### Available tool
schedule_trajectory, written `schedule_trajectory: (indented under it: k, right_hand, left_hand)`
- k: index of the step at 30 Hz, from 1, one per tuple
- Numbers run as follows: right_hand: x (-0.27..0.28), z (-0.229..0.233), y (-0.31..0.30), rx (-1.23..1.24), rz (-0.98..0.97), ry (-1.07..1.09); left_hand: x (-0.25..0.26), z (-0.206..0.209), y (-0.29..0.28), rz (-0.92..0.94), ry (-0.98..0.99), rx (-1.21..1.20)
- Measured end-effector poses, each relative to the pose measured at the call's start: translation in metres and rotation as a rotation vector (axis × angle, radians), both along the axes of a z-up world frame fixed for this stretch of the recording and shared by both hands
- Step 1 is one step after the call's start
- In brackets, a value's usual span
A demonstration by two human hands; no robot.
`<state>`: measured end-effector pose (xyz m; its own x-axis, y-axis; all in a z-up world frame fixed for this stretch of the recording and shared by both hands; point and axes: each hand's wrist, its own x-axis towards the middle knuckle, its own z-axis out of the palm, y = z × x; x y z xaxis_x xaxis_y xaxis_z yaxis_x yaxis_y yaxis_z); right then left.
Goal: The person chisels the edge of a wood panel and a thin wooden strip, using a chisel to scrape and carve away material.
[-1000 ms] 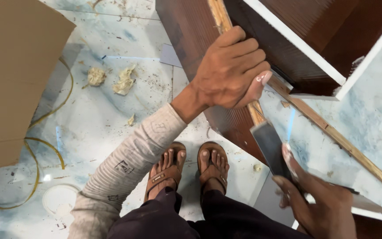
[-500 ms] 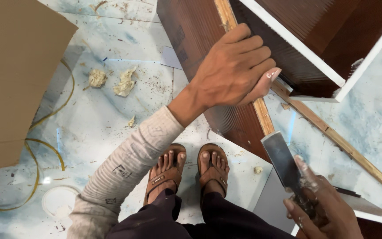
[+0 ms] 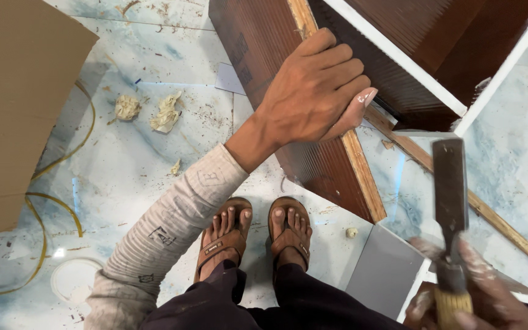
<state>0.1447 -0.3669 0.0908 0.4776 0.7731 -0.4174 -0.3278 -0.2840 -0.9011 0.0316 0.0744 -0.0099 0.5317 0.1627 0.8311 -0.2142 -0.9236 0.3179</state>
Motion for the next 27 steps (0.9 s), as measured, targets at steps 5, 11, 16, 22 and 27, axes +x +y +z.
schedule_trajectory:
  k: [5, 11, 16, 22, 27]
  right_hand:
    - [0.006, -0.029, -0.001, -0.252, 0.304, -0.617]
    - [-0.013, -0.017, 0.027, -0.383, 0.569, -1.33]
    - [-0.02, -0.017, 0.037, -0.374, 0.588, -1.393]
    - [-0.022, -0.021, 0.036, -0.382, 0.581, -1.381]
    - [-0.022, -0.027, 0.03, -0.39, 0.59, -1.408]
  left_hand:
    - [0.0, 0.0, 0.002, 0.0, 0.039, 0.021]
    - [0.006, -0.001, 0.037, -0.048, 0.159, 0.131]
    - [0.002, 0.006, 0.061, -0.007, 0.222, -0.016]
    - [0.011, 0.007, 0.055, 0.01, 0.11, -0.038]
    - [0.009, 0.001, 0.056, -0.009, 0.07, -0.055]
